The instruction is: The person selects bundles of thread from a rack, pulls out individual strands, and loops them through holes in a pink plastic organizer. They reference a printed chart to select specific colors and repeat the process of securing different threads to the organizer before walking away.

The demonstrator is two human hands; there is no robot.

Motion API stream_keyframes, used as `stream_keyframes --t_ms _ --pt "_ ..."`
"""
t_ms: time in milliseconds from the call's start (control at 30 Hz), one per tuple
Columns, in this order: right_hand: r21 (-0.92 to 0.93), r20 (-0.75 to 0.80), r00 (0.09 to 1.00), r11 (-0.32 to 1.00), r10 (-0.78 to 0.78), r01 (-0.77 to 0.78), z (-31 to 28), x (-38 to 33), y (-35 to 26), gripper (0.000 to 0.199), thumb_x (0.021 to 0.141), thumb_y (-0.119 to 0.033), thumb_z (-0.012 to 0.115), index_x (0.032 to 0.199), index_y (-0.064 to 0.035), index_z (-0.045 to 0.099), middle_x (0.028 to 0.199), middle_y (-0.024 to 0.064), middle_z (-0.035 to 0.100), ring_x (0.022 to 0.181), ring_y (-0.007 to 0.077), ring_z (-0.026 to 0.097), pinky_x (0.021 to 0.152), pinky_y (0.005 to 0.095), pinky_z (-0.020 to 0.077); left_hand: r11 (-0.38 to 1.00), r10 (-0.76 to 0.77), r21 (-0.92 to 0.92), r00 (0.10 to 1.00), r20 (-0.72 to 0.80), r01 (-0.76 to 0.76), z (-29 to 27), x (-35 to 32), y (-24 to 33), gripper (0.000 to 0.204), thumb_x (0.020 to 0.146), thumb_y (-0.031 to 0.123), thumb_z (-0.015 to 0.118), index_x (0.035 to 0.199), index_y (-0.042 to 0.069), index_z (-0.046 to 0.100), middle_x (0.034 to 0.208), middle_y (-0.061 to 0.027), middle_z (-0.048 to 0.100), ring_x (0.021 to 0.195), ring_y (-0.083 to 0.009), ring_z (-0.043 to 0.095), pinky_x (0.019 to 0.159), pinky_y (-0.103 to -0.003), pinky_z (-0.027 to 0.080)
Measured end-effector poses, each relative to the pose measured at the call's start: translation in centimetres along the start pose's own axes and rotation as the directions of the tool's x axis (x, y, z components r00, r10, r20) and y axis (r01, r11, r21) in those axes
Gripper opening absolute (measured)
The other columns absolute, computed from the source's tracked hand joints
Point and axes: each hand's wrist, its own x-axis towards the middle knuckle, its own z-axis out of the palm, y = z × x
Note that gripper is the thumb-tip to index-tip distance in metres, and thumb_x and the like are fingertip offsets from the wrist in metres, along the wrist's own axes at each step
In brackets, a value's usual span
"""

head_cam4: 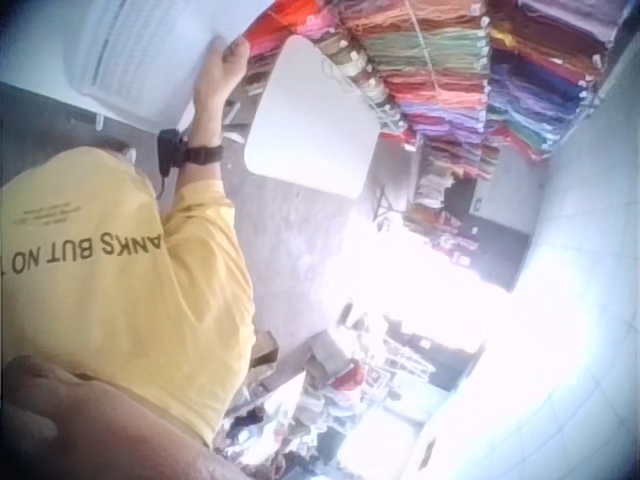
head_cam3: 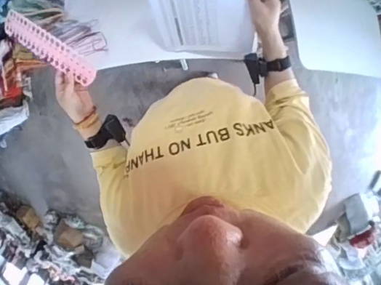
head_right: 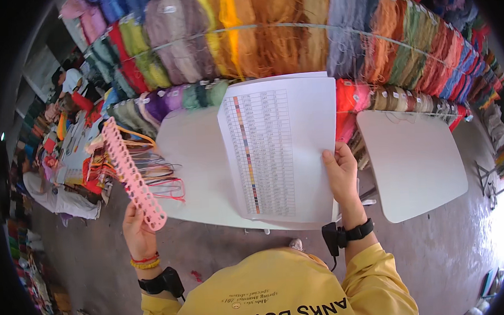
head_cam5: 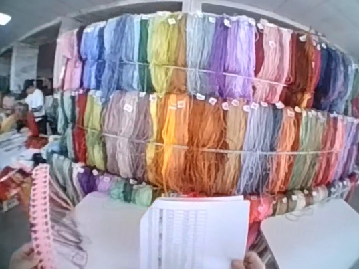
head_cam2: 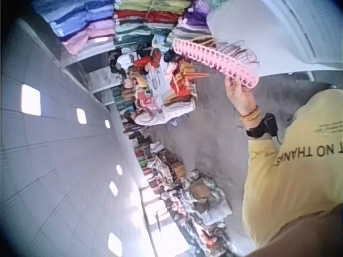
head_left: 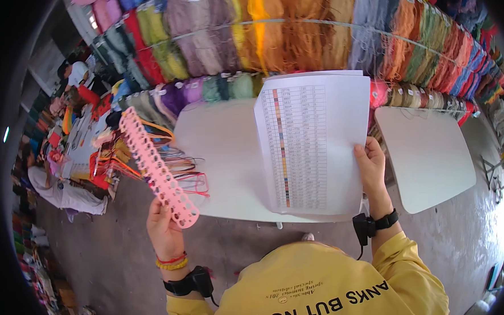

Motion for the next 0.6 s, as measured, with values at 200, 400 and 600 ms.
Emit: stream_keyframes --t_ms 200,400,600 --pt "0.091 0.106 0.992 0.994 -0.069 0.060 10.2 -3.7 -0.6 0.015 0.084 -0.012 0.051 0.093 -0.0007 0.048 0.081 0.0022 0.057 0.069 0.0041 0.049 0.062 0.0180 0.0400 0.983 0.181 0.060 0.956 -0.232 -0.172 -11.4 -5.4 8.0 0.028 0.085 0.004 0.041 0.112 -0.003 0.042 0.101 -0.0096 0.055 0.088 -0.0163 0.056 0.075 -0.027 0.048" --pt "0.110 0.214 0.977 0.994 -0.011 -0.013 22.2 -7.7 0.0 0.015 0.084 -0.013 0.051 0.092 -0.0007 0.048 0.077 0.0022 0.057 0.066 0.0040 0.049 0.060 0.0171 0.0394 0.962 0.272 0.136 0.888 -0.370 -0.238 -20.9 -12.9 14.2 0.027 0.085 0.005 0.041 0.111 -0.003 0.042 0.104 -0.0091 0.054 0.091 -0.0155 0.056 0.078 -0.027 0.046" --pt "0.137 0.388 0.921 0.986 0.038 -0.098 33.9 -10.4 1.9 0.015 0.084 -0.013 0.051 0.091 -0.0008 0.048 0.075 0.0008 0.057 0.064 0.0032 0.048 0.058 0.0165 0.0387 0.966 0.244 0.213 0.786 -0.568 -0.147 -27.9 -17.2 16.3 0.027 0.086 0.007 0.043 0.110 -0.003 0.044 0.102 -0.0071 0.055 0.088 -0.0143 0.056 0.076 -0.025 0.045"
